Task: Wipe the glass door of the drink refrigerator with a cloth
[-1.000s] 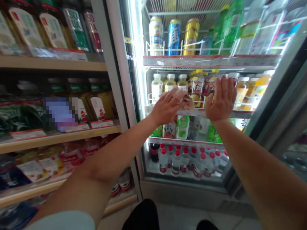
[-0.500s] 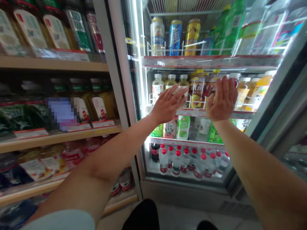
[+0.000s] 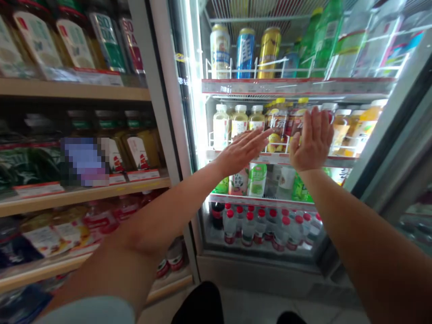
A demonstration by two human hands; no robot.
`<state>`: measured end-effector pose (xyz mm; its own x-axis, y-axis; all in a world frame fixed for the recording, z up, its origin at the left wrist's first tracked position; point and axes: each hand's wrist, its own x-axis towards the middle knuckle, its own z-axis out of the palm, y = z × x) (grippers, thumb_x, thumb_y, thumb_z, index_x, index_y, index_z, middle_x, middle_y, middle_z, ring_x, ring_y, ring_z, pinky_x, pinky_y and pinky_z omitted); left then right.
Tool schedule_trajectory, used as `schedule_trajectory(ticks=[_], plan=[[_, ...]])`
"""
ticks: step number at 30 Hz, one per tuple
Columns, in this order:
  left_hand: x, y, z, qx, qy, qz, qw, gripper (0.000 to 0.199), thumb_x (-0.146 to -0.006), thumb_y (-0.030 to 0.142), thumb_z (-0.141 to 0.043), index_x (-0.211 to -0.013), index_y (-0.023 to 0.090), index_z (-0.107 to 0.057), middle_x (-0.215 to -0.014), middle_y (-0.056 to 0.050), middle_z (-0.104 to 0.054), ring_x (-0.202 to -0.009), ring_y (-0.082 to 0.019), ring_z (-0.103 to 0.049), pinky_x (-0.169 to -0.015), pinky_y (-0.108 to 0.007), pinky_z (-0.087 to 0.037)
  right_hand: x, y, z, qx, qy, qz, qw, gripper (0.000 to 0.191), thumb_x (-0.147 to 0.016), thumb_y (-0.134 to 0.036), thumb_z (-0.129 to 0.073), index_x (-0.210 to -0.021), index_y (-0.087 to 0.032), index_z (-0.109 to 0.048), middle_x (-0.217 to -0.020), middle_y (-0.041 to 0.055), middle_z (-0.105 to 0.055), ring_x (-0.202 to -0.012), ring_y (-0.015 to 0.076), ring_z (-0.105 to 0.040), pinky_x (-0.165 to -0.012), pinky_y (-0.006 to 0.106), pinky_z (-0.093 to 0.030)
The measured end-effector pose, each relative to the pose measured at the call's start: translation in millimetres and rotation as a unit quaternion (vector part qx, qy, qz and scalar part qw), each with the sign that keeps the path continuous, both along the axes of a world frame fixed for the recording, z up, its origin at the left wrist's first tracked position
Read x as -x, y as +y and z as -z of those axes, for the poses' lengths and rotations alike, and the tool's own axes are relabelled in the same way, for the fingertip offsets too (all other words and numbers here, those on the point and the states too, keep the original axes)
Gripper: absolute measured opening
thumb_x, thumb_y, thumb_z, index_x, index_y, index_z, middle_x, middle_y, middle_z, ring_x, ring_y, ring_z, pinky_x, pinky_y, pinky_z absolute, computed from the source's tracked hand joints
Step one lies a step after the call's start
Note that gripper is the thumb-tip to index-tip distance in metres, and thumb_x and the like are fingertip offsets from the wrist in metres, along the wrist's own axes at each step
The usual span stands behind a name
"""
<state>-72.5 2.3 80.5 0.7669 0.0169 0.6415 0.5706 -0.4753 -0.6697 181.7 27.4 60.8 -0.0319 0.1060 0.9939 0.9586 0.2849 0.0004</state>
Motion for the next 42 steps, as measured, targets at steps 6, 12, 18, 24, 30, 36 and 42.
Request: schedule_trajectory(ticks=[6,12,18,24,30,36,42], plan=[[9,18,-33.6,-0.062,-0.144,0.031,0.987,0.049,-0.107,0.011,-0.030,-0.154,0.020,-0.038,-0.157,-0.009,-0.047,-0.157,-0.021,-0.019,-0.126,-0.045,-0.031,0,-1,0.2,0.001,0.002,0.005,1.000,0.062,-0.101,-0.034,-0.034,-0.160,-0.014,-0.032,-0.166,0.0116,-0.033,-0.157,0.0274,-0.020,-0.126,0.053,-0.022],[-2,7,0.7,-0.024,-0.014,0.025,0.999,0.055,-0.107,0.010,-0.033,-0.160,0.020,-0.025,-0.158,-0.009,-0.047,-0.156,-0.023,-0.019,-0.126,-0.050,-0.032,1,-2,-1.8,0.021,0.011,-0.010,1.000,0.065,-0.098,-0.034,-0.035,-0.159,-0.014,-0.033,-0.166,0.0119,-0.034,-0.157,0.0307,-0.019,-0.125,0.057,-0.022],[5,13,-29.7,-0.059,-0.069,0.003,0.996,0.049,-0.106,0.006,-0.025,-0.153,0.012,-0.038,-0.158,-0.015,-0.044,-0.154,-0.027,-0.029,-0.124,-0.049,-0.035,2,-4,-2.1,0.014,0.011,-0.010,1.000,0.063,-0.099,-0.034,-0.034,-0.160,-0.015,-0.033,-0.165,0.0123,-0.035,-0.157,0.0300,-0.021,-0.124,0.057,-0.023],[5,15,-6.1,-0.100,-0.034,0.040,0.994,0.034,-0.106,0.012,-0.043,-0.138,0.018,-0.054,-0.143,-0.009,-0.061,-0.138,-0.025,-0.053,-0.117,-0.047,-0.045,2,-4,-1.2,0.011,0.011,-0.014,1.000,0.063,-0.099,-0.034,-0.034,-0.160,-0.017,-0.032,-0.166,0.0118,-0.034,-0.157,0.0305,-0.021,-0.124,0.056,-0.023],[14,17,-26.9,-0.036,-0.032,0.012,0.999,0.037,-0.109,0.018,-0.035,-0.140,0.023,-0.056,-0.149,-0.006,-0.057,-0.144,-0.022,-0.047,-0.123,-0.048,-0.035,3,-6,-0.3,0.009,0.012,-0.014,1.000,0.063,-0.100,-0.035,-0.034,-0.160,-0.017,-0.033,-0.166,0.0111,-0.034,-0.158,0.0286,-0.020,-0.125,0.055,-0.022],[13,12,-24.3,0.001,-0.127,-0.019,0.992,0.046,-0.105,0.031,-0.042,-0.151,0.022,-0.046,-0.164,-0.010,-0.036,-0.158,-0.030,-0.014,-0.129,-0.058,-0.013,3,-7,-0.9,0.027,0.020,-0.032,0.999,0.063,-0.101,-0.036,-0.032,-0.161,-0.016,-0.030,-0.168,0.0119,-0.029,-0.158,0.0295,-0.015,-0.126,0.057,-0.018],[20,11,-34.5,-0.007,-0.066,-0.023,0.998,0.049,-0.104,0.011,-0.034,-0.148,0.026,-0.049,-0.164,-0.006,-0.038,-0.158,-0.025,-0.016,-0.128,-0.052,-0.024,3,-7,0.3,0.027,0.024,-0.023,0.999,0.062,-0.102,-0.041,-0.027,-0.162,-0.022,-0.028,-0.169,0.0043,-0.027,-0.159,0.0262,-0.015,-0.128,0.050,-0.016]])
